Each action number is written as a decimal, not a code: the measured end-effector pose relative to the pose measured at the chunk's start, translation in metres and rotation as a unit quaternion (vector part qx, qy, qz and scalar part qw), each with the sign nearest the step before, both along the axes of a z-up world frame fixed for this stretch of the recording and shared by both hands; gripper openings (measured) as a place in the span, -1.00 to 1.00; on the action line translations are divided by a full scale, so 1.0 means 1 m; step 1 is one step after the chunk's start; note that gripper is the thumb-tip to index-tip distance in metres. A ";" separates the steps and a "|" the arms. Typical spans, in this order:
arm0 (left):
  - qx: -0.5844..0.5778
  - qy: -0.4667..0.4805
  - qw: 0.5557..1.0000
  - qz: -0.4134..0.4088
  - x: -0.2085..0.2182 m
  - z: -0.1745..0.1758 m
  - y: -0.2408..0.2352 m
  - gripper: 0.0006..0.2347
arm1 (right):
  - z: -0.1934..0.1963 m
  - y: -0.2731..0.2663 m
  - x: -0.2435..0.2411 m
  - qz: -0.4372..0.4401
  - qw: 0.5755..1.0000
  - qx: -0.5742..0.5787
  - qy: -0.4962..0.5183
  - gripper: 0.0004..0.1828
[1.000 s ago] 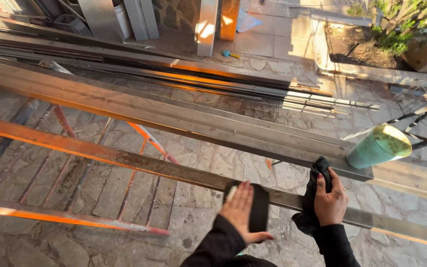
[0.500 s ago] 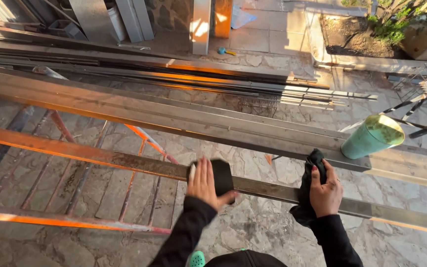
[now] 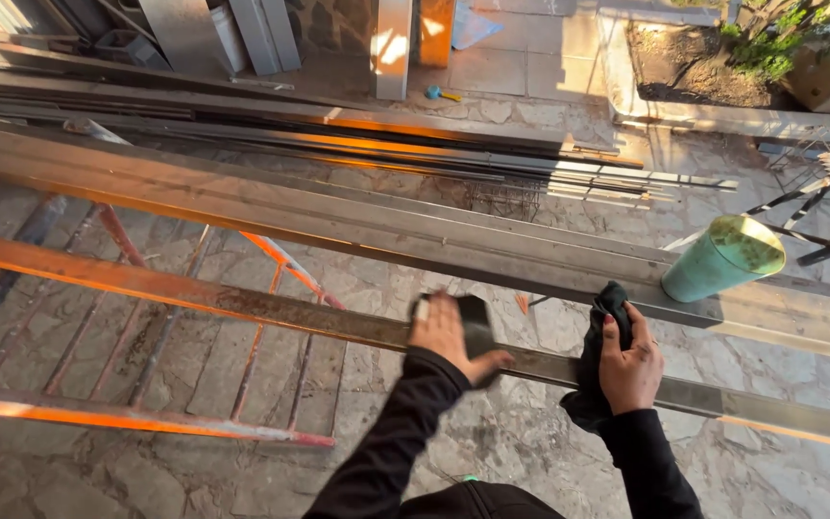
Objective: Sanding and cleaning the surface of long metal beams using a sanding block and a cloth.
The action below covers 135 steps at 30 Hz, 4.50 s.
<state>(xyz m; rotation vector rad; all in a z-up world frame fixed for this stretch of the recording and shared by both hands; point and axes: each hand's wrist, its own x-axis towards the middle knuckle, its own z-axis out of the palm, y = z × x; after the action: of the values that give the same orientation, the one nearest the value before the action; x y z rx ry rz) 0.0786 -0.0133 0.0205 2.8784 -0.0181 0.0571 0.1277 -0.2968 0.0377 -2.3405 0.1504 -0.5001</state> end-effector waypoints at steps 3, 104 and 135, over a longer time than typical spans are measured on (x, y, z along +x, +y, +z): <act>-0.078 -0.065 0.991 -0.089 -0.061 -0.005 -0.026 0.21 | 0.006 0.005 -0.005 -0.001 1.000 0.009 -0.002 -0.51; 0.104 -0.157 0.982 0.015 -0.054 -0.016 0.002 0.33 | 0.025 0.013 -0.011 0.024 1.000 0.011 -0.015 -0.54; -0.043 -0.211 0.975 0.057 -0.070 -0.034 0.033 0.36 | 0.011 0.006 -0.007 0.005 1.000 0.016 0.008 -0.49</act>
<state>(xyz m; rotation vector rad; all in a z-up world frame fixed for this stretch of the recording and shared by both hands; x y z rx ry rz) 0.0083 0.0200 -0.0140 2.7219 0.0668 0.6728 0.1206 -0.2905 0.0492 -2.3127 0.1537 -0.4696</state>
